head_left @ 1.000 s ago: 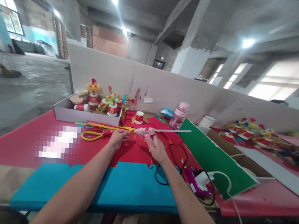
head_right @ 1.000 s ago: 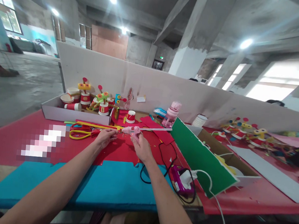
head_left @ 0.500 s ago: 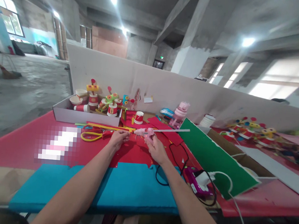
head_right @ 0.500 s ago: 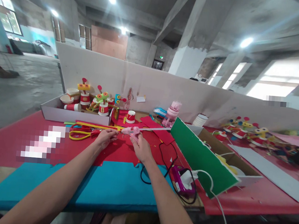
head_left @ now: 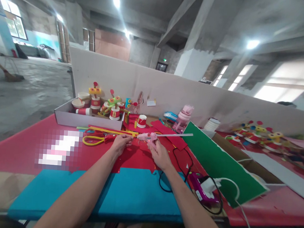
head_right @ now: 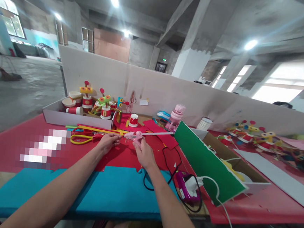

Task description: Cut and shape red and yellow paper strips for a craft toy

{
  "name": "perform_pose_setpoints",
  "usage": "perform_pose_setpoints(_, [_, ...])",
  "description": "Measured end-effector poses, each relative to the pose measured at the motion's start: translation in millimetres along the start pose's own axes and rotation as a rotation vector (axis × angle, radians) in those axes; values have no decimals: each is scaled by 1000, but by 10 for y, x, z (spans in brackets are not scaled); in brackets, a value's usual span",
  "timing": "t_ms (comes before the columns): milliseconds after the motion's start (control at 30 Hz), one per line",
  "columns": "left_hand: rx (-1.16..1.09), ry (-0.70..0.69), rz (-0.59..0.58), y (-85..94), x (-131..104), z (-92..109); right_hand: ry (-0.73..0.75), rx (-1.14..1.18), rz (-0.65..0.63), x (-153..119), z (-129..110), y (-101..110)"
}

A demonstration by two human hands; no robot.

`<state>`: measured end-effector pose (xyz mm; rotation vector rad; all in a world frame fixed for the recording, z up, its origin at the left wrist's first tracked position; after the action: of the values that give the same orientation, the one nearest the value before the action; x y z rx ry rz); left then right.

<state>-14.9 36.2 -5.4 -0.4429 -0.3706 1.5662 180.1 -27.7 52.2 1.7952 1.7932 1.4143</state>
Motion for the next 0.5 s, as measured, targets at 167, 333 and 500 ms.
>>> perform_pose_setpoints(167, [-27,19,4,0,2,-9,-23,38,0,-5,4,0])
perform_pose_setpoints(333, [-87,84,-5,-6,-1,-3,-178,373,-25,9,114,-66])
perform_pose_setpoints(500, [-141,174,-29,-24,4,1,-440,785,-89,28,363,-181])
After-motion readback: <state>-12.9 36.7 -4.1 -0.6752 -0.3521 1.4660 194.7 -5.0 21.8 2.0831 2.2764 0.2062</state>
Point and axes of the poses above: each hand's wrist, its own x-axis towards the middle knuckle, its own y-axis out of the back of the hand, z = x × y, the point moved 3 cm from there along x, towards the middle knuckle, and after that the axes turned 2 degrees about -x, right-handed, at the moved point
